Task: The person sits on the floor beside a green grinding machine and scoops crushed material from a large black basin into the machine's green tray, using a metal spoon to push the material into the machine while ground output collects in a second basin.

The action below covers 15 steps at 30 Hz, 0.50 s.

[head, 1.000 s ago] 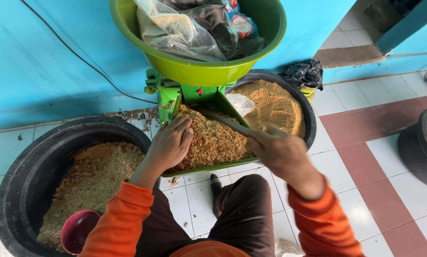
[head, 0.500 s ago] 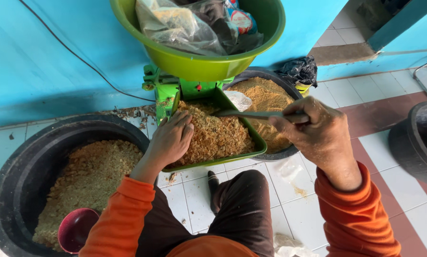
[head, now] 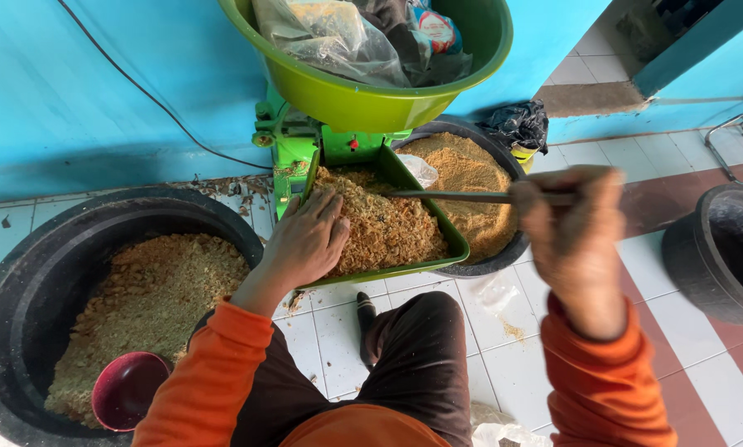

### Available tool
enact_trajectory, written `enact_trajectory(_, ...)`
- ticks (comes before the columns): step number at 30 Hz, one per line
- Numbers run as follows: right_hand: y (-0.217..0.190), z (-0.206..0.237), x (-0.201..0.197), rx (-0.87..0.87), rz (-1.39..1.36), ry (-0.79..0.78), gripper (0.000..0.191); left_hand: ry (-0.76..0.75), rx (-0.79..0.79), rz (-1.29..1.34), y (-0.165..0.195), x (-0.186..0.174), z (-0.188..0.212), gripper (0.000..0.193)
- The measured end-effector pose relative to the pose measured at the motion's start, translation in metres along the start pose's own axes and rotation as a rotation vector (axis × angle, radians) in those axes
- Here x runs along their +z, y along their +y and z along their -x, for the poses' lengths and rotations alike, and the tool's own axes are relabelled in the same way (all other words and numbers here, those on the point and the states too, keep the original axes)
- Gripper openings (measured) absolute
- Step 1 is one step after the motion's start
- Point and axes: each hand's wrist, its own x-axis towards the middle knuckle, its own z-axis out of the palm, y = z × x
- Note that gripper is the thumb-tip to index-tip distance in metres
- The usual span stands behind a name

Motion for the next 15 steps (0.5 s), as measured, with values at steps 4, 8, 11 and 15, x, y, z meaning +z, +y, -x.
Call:
enact_trajectory(4,-0.022,-0.008,-0.01,0.027,0.094,0.051,0.038,0.002,-0.027,0.03,0.003,-0.007,0.002,0.052)
enact_trajectory(8,-0.01,-0.012,0.023,-0.007,0.225,0.001,0.039,-0.001,0.054,-0.078,0.005,-0.015,0.002,0.046)
enact_trajectory(11,-0.001,-0.007,0.034,0.033,0.167,-0.009,0.035,0.002,0.082,-0.104,0.006,-0.018,0.002,0.046)
enact_trajectory(15,-0.003,0.001,0.036,0.012,0.142,0.045,0.033,0.05,0.045,0.0,0.007,-0.017,0.003,0.052)
